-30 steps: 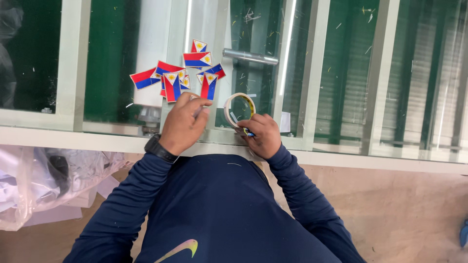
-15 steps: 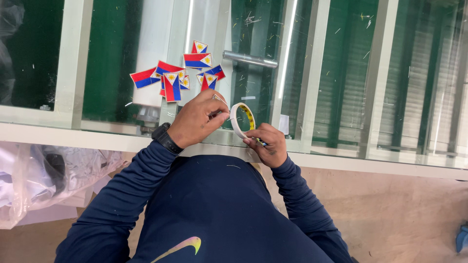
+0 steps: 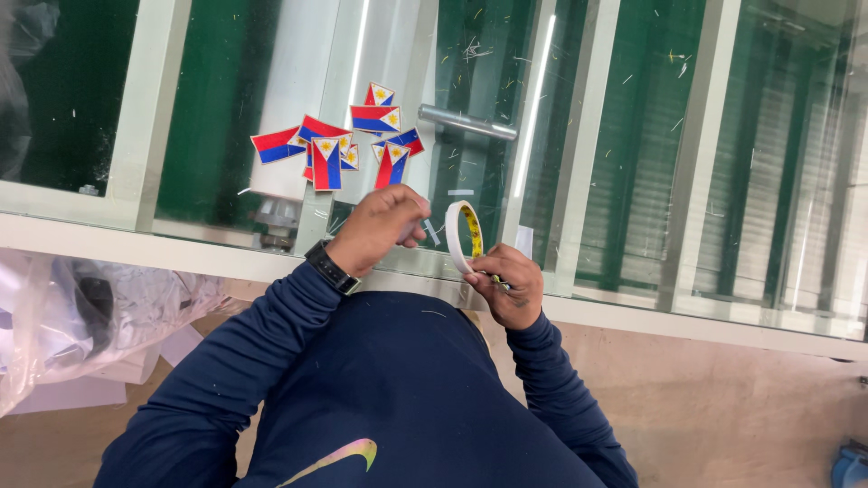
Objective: The person trims the edges of small Philippine flag patches using shears, then applies clear tape to the back of each patch. The person repeats this process for multiple patches, placing finished pieces on a glass surface.
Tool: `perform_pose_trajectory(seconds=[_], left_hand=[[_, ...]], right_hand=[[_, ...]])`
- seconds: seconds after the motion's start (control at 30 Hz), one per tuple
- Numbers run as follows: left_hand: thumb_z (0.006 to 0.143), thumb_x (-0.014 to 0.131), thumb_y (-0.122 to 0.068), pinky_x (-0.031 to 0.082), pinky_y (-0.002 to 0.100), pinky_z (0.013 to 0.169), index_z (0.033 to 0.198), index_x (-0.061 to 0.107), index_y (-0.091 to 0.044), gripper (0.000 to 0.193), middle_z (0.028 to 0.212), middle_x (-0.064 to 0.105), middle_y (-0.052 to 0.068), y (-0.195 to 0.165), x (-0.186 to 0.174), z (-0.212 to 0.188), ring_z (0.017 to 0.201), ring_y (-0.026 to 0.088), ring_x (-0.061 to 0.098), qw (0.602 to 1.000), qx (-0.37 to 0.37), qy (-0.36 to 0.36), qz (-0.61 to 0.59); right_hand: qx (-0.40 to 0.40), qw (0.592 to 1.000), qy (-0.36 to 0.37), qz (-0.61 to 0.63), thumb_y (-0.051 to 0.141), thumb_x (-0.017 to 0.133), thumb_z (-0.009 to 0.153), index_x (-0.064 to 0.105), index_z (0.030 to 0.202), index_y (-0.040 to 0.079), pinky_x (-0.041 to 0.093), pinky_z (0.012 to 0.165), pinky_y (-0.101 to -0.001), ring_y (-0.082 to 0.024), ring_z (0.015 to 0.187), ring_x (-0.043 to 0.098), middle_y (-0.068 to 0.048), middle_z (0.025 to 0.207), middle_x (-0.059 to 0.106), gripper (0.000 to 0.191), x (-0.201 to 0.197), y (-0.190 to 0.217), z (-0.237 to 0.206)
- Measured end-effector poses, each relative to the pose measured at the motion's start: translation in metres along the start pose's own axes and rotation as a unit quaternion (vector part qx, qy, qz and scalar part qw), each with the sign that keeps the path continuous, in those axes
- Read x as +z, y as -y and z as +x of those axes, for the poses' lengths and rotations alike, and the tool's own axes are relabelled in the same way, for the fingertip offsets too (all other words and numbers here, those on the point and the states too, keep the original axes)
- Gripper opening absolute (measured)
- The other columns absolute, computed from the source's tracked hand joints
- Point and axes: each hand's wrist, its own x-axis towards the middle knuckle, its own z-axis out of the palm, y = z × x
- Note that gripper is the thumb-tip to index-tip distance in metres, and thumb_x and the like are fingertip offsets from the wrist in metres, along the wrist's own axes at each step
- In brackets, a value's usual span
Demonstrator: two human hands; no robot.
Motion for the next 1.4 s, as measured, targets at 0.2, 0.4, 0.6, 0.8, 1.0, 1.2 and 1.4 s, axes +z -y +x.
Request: perform_pose_trajectory(seconds=[0.2,0.4,0.6,0.8,1.0,1.2,1.4], left_hand=[[0.102,0.054,-0.033,0.054,0.024,0.067,0.103,0.068,-0.007,0.03,0.085,0.069,0.002,-0.01,0.002,-0.008,0.076,0.01,0.067,0.999,0.007,0.033,0.02],[0.1,0.063,-0.032,0.055,0.025,0.068,0.102,0.064,-0.005,0.028,0.087,0.066,0.001,-0.019,0.017,-0.016,0.077,0.008,0.065,0.994,0.05,0.058,0.081],[0.101,0.052,-0.014,0.055,0.032,0.073,0.114,0.068,-0.007,0.022,0.103,0.057,0.006,-0.042,0.004,-0.028,0.079,0.018,0.067,0.921,0.188,-0.029,0.339],[0.095,0.069,-0.021,0.055,0.041,0.074,0.107,0.074,-0.013,0.015,0.11,0.057,0.011,-0.058,0.027,-0.052,0.089,0.03,0.066,0.823,0.307,-0.102,0.468],[0.088,0.077,-0.026,0.055,0.04,0.075,0.103,0.073,-0.009,0.023,0.116,0.056,0.013,-0.079,0.031,-0.061,0.093,0.03,0.066,0.783,0.371,-0.087,0.491],[0.087,0.08,-0.031,0.055,0.04,0.077,0.105,0.074,-0.007,0.03,0.115,0.057,0.012,-0.087,0.028,-0.058,0.094,0.03,0.067,0.794,0.374,-0.032,0.478],[0.089,0.077,-0.023,0.053,0.04,0.072,0.099,0.076,-0.008,0.019,0.107,0.06,0.009,-0.092,0.016,-0.054,0.087,0.028,0.066,0.763,0.34,0.036,0.548]], right_hand=[[-0.003,1.0,0.003,-0.028,0.005,0.085,0.081,0.075,0.098,0.004,0.049,0.061,-0.0285,-0.014,0.069,0.062,-0.004,0.08,0.065,0.019,-0.002,0.003,0.003],[-0.021,0.999,-0.024,-0.015,0.0,0.081,0.084,0.072,0.097,0.001,0.05,0.064,-0.0298,-0.017,0.074,0.064,-0.007,0.084,0.067,0.016,-0.004,0.009,0.006],[-0.029,0.998,-0.055,-0.001,-0.001,0.081,0.084,0.069,0.096,0.001,0.052,0.068,-0.0314,-0.018,0.076,0.063,-0.007,0.083,0.065,0.017,-0.014,0.013,0.006],[-0.027,0.996,-0.044,-0.07,0.002,0.084,0.082,0.073,0.099,0.002,0.05,0.063,-0.0295,-0.017,0.072,0.063,-0.007,0.082,0.065,0.02,-0.016,0.016,0.01],[-0.039,0.992,-0.033,-0.115,0.006,0.086,0.079,0.074,0.098,0.004,0.048,0.061,-0.0305,-0.017,0.07,0.058,-0.005,0.078,0.061,0.022,-0.013,0.023,0.016],[-0.058,0.989,-0.008,-0.133,0.007,0.087,0.078,0.077,0.099,0.008,0.044,0.06,-0.0326,-0.018,0.068,0.053,-0.001,0.074,0.057,0.023,-0.012,0.031,0.021],[-0.099,0.985,0.059,-0.125,0.009,0.085,0.081,0.076,0.099,0.011,0.046,0.066,-0.0348,-0.02,0.07,0.055,-0.001,0.075,0.059,0.021,-0.017,0.036,0.027]])
